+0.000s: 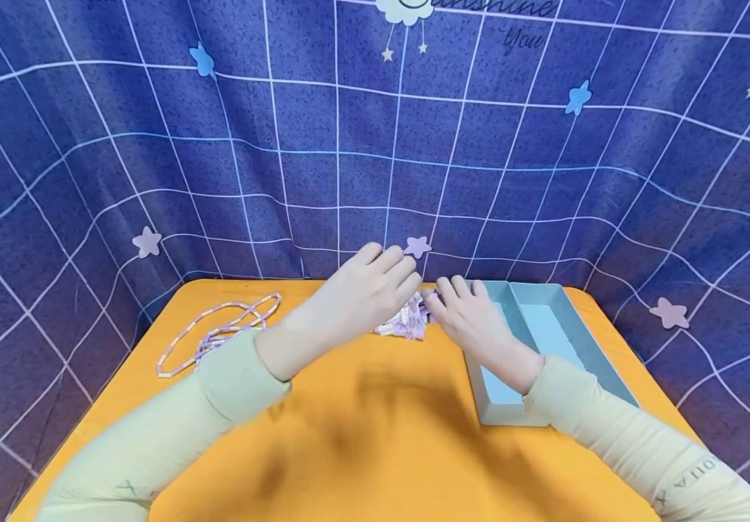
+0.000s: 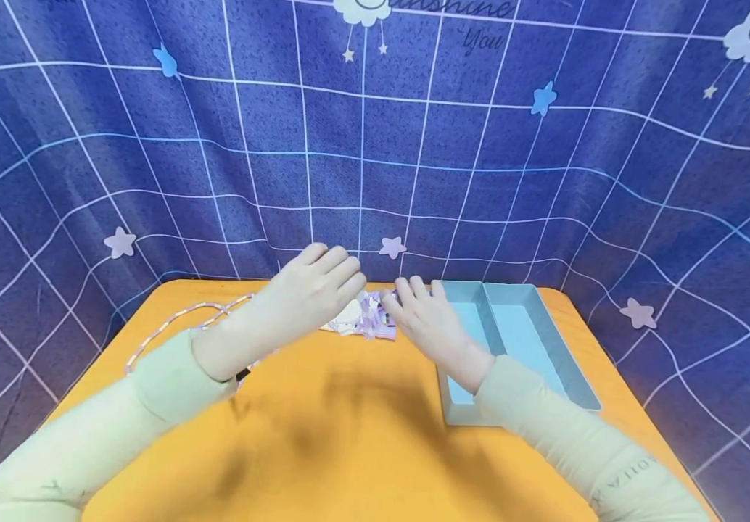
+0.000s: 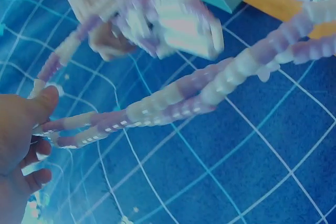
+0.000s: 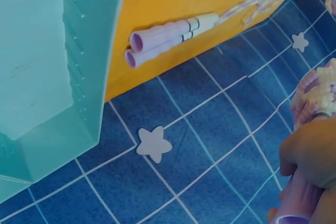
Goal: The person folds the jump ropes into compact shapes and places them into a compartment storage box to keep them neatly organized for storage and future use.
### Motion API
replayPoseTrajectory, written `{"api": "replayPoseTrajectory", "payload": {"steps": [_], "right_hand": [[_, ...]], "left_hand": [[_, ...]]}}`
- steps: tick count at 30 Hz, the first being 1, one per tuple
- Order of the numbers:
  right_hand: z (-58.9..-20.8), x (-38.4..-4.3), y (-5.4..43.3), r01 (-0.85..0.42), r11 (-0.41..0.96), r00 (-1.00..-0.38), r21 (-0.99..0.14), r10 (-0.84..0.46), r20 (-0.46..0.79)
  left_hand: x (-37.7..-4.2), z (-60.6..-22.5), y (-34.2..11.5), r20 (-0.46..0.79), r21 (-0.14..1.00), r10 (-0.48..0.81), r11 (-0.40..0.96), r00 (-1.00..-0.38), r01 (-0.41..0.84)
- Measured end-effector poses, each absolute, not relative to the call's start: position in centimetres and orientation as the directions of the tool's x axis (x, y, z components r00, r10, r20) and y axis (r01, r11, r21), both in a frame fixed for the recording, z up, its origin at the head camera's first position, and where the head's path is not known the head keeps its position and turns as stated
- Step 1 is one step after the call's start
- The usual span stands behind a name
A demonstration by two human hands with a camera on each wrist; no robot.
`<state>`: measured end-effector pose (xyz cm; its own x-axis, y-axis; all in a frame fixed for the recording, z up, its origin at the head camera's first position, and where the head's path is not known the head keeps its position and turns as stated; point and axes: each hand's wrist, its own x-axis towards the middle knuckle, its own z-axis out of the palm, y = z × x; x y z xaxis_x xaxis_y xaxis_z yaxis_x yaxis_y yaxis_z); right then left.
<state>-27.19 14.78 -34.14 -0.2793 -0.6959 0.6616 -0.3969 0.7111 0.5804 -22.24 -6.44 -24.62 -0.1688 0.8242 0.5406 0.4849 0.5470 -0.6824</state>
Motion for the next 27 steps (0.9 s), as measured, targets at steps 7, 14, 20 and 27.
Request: {"api": "replayPoseTrajectory", "payload": {"steps": [7, 14, 20, 27], "right_hand": [[-33.6, -25.6, 14.1, -0.490, 0.626, -0.246, 0.607, -0.767, 0.592], [-33.0, -24.5, 13.9, -0.558, 0.582, -0.250, 0.591, -0.797, 0.549], [-32.7, -24.2, 14.3, -0.591, 0.548, -0.193, 0.592, -0.809, 0.556], [-32.1, -23.9, 14.9, -0.629, 0.488, -0.168, 0.606, -0.846, 0.506]], "left_hand": [[-24.7, -24.2, -7.1, 0.546, -0.687, 0.823, 0.547, -0.158, 0.478], [-26.6, -25.2, -8.2, 0.509, -0.681, 0.844, 0.515, -0.169, 0.520], [-27.9, -26.3, -9.2, 0.470, -0.715, 0.871, 0.471, -0.143, 0.517], [-29.7, -27.1, -10.9, 0.459, -0.707, 0.877, 0.458, -0.143, 0.539]]}}
